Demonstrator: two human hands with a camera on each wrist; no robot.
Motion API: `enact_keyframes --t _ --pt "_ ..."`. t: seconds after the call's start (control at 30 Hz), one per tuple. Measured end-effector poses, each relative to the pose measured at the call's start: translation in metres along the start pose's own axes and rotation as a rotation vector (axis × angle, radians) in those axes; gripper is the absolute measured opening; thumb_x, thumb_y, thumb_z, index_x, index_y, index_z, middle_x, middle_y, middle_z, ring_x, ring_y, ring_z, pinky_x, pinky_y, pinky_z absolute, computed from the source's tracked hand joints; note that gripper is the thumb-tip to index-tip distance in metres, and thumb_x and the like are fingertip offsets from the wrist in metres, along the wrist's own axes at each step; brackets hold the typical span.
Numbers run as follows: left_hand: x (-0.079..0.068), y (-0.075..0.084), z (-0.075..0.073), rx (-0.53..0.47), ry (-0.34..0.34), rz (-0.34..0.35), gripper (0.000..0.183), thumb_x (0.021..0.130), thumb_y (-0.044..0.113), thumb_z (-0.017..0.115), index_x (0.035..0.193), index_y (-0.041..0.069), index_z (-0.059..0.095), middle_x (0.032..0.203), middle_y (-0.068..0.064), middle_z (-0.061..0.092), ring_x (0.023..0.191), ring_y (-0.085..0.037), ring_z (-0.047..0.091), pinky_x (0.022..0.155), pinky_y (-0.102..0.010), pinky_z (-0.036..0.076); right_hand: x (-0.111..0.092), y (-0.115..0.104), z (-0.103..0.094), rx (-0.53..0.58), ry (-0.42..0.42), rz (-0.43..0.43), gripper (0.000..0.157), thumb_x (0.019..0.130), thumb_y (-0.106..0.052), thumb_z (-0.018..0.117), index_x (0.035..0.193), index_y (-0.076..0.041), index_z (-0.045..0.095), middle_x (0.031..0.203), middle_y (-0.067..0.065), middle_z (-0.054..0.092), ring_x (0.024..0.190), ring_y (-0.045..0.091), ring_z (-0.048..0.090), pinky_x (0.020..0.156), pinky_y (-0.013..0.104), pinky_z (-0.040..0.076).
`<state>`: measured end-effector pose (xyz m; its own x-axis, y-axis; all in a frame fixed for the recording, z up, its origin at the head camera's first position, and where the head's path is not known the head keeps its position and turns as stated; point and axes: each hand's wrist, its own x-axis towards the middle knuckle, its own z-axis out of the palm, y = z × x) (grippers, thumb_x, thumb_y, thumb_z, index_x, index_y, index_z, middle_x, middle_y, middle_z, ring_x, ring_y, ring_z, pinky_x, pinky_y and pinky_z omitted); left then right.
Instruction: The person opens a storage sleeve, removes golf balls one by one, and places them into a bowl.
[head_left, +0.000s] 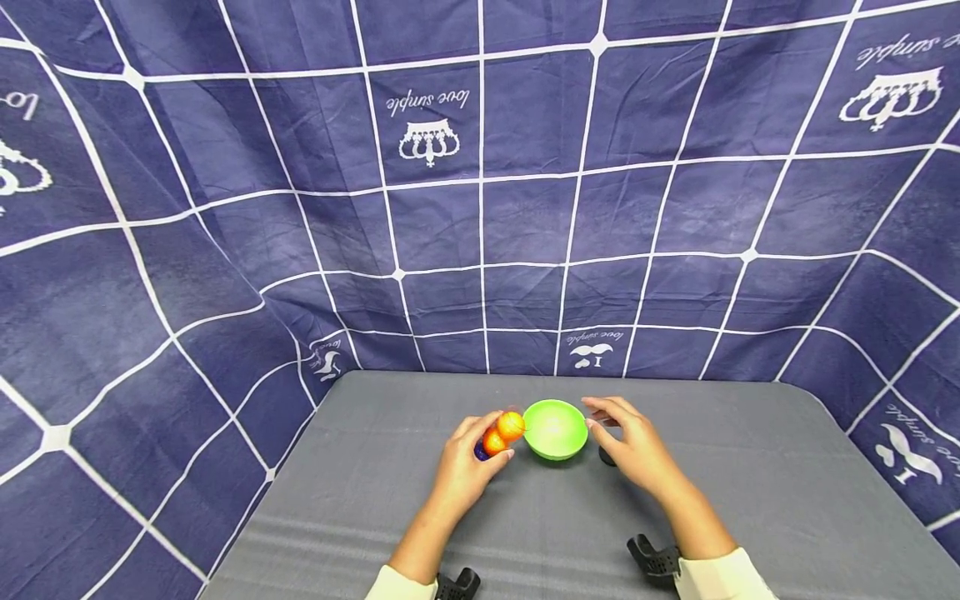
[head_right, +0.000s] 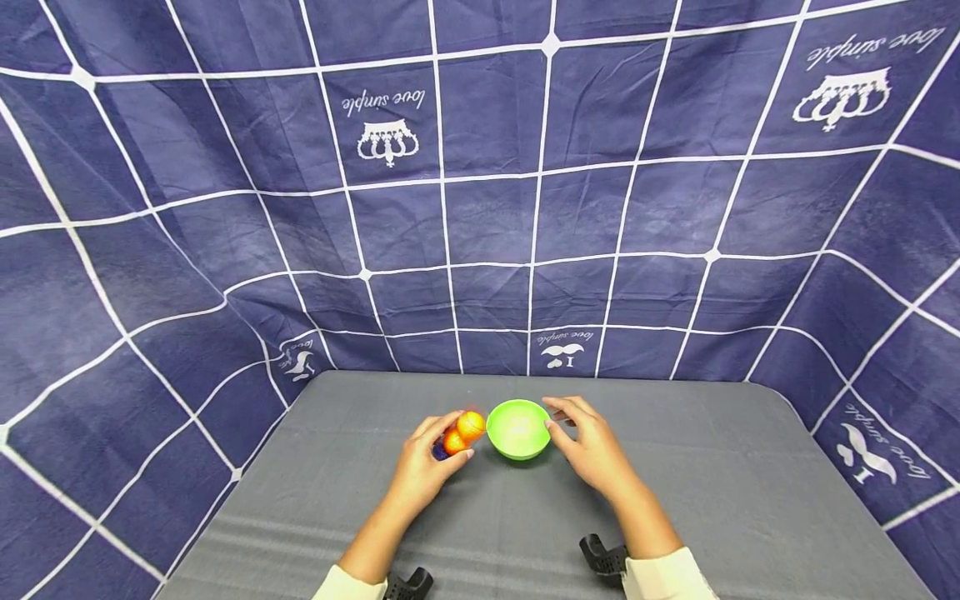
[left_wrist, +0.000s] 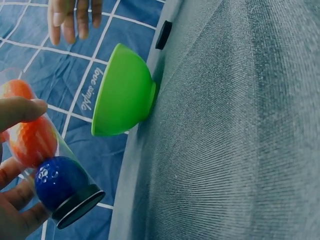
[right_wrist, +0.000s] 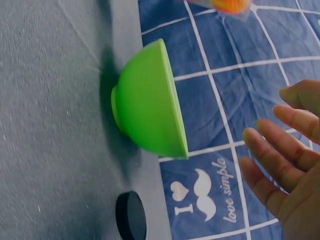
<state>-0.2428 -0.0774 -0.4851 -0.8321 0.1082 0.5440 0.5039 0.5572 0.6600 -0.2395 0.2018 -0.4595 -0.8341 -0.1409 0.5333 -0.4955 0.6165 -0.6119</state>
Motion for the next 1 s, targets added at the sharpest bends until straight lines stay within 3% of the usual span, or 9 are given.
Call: enact_keyframes --t 0.2,0.37,0.8,1.0 --pt "0.001 0.005 0.0 0.031 -0.031 0.009 0.057 0.072 0.014 0.09 0.125 0.024 0.07 0.108 0.0 0.069 0.1 -0.017 0.069 0.092 -0.037 0.056 -0.001 -0.01 0.005 0.096 -0.063 0.014 0.031 0.096 -0.011 0.068 0.126 -0.007 0.068 0.116 0.012 0.071 0.099 0.005 0.067 0.089 0.039 0.058" --pt "0.003 0.009 0.001 0.069 -0.073 0.046 0.056 0.073 0.012 0.089 0.124 0.024 0.071 0.108 0.0 0.067 0.101 -0.018 0.068 0.093 -0.038 0.055 -0.003 -0.016 0.01 0.149 -0.088 0.022 0.029 0.096 -0.012 0.068 0.125 -0.009 0.069 0.117 0.012 0.071 0.098 0.004 0.067 0.087 0.029 0.058" --pt "0.005 0.017 0.005 0.224 -0.042 0.193 0.057 0.068 0.012 0.091 0.121 0.023 0.073 0.107 0.0 0.066 0.1 -0.023 0.064 0.088 -0.041 0.046 -0.008 -0.025 0.019 0.28 -0.16 0.046 0.036 0.098 -0.013 0.065 0.133 -0.002 0.063 0.12 0.013 0.069 0.102 0.011 0.068 0.085 0.026 0.057" --pt "0.005 0.017 0.007 0.266 -0.048 0.223 0.057 0.068 0.013 0.091 0.121 0.025 0.073 0.106 0.001 0.065 0.1 -0.019 0.062 0.087 -0.037 0.044 -0.013 -0.029 0.025 0.352 -0.206 0.087 0.039 0.098 -0.015 0.066 0.136 -0.005 0.061 0.125 0.014 0.067 0.104 0.013 0.069 0.087 0.025 0.057"
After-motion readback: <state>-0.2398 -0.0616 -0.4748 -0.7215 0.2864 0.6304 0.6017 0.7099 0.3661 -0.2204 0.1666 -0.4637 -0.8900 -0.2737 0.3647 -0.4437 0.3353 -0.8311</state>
